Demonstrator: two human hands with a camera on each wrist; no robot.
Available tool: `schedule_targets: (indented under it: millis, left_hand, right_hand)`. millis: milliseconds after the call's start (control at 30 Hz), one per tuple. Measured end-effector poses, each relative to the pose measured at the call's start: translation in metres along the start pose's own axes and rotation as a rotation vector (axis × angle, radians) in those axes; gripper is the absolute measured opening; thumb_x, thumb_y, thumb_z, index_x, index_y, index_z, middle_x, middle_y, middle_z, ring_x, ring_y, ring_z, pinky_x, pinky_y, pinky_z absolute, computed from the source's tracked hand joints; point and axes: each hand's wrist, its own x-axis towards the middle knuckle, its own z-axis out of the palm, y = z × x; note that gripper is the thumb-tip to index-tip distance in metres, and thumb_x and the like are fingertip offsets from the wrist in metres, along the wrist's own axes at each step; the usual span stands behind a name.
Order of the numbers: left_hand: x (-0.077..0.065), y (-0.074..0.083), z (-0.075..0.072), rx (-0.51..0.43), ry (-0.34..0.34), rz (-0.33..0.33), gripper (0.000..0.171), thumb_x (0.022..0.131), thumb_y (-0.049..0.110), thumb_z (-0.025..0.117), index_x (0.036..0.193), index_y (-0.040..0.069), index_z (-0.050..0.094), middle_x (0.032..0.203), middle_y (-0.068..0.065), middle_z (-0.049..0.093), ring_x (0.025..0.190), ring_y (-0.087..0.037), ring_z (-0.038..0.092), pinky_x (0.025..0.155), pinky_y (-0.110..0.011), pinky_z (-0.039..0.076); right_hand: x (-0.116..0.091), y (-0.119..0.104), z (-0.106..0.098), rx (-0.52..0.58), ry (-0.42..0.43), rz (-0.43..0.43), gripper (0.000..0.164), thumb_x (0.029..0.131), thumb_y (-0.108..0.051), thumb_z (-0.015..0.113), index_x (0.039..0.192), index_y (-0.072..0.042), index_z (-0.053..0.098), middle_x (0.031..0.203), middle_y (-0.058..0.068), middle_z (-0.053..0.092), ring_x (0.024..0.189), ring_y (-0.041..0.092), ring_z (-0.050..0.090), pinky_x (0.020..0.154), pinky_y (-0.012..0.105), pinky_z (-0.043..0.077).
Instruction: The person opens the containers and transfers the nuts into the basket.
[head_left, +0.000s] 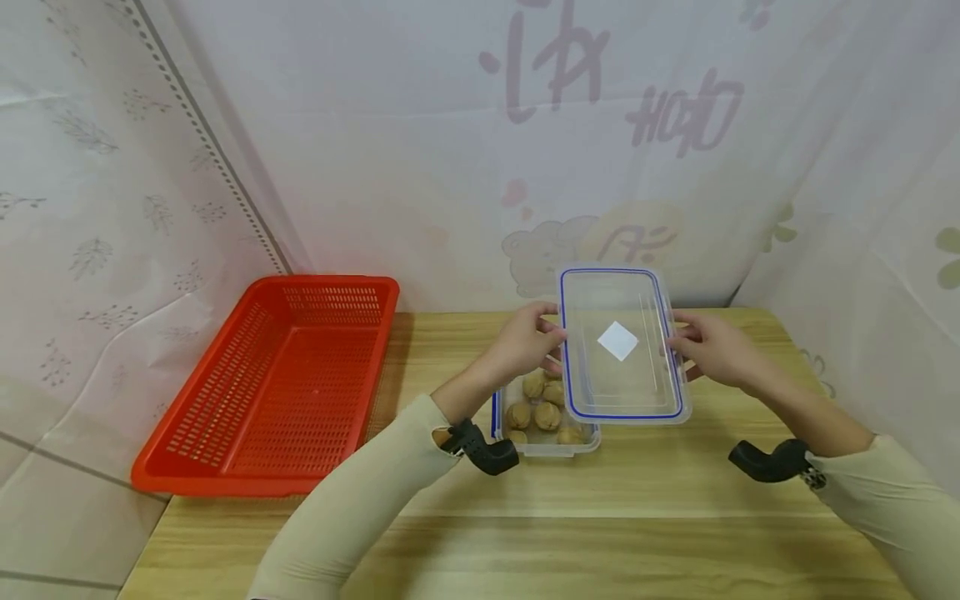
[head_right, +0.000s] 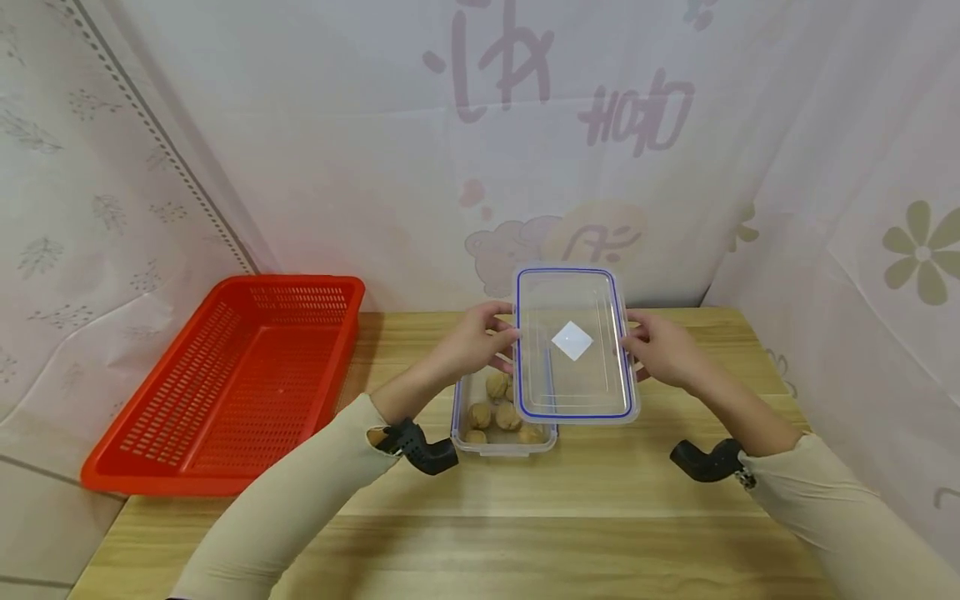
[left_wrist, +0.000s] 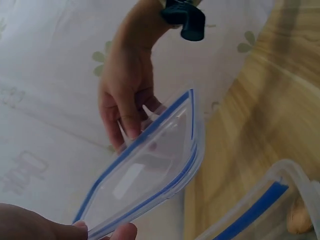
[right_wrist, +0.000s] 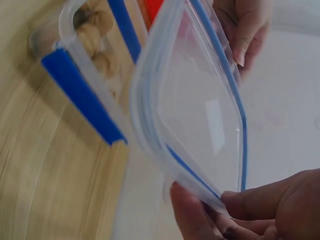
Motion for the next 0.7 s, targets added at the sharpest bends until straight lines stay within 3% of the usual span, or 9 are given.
schedule_targets:
  millis: [100, 333, 467, 700]
  left_hand:
    - [0.008, 0.000, 0.014, 0.002, 0.011, -0.025, 0.051, 0.103, 0.000, 0.057, 0.151, -0.003, 0.040, 0.107, -0.019, 0.067, 0.067, -0.019, 0.065, 0.059, -0.031, 0.061]
    - [0.024, -0.003, 0.047, -0.001, 0.005, -0.063, 0.047, 0.102, -0.001, 0.058, 0.146, -0.004, 0.043, 0.099, -0.016, 0.070, 0.061, -0.021, 0.066, 0.061, -0.033, 0.061]
    - [0.033, -0.007, 0.068, -0.002, 0.026, -0.082, 0.044, 0.100, -0.003, 0.059, 0.143, -0.006, 0.046, 0.087, -0.015, 0.070, 0.059, -0.020, 0.064, 0.056, -0.030, 0.060]
    - [0.050, -0.014, 0.097, 0.035, 0.079, -0.159, 0.043, 0.099, -0.002, 0.062, 0.141, -0.004, 0.052, 0.066, -0.011, 0.063, 0.052, -0.020, 0.061, 0.049, -0.028, 0.057]
  right_hand:
    - [-0.002, 0.009, -0.010, -0.002, -0.029, 0.020, 0.053, 0.107, -0.001, 0.045, 0.151, 0.017, 0.025, 0.117, 0.036, 0.064, 0.092, 0.031, 0.070, 0.067, 0.040, 0.062]
    - [-0.005, 0.035, -0.028, -0.030, -0.066, 0.083, 0.053, 0.105, 0.001, 0.046, 0.150, 0.017, 0.026, 0.105, 0.027, 0.070, 0.086, 0.029, 0.071, 0.068, 0.043, 0.062]
    - [-0.007, 0.051, -0.037, -0.042, -0.095, 0.112, 0.053, 0.103, 0.001, 0.047, 0.149, 0.019, 0.026, 0.098, 0.019, 0.071, 0.085, 0.029, 0.070, 0.067, 0.043, 0.062]
    - [-0.008, 0.072, -0.044, -0.086, -0.113, 0.202, 0.056, 0.103, 0.001, 0.047, 0.147, 0.023, 0.021, 0.098, 0.023, 0.068, 0.084, 0.026, 0.069, 0.068, 0.043, 0.062]
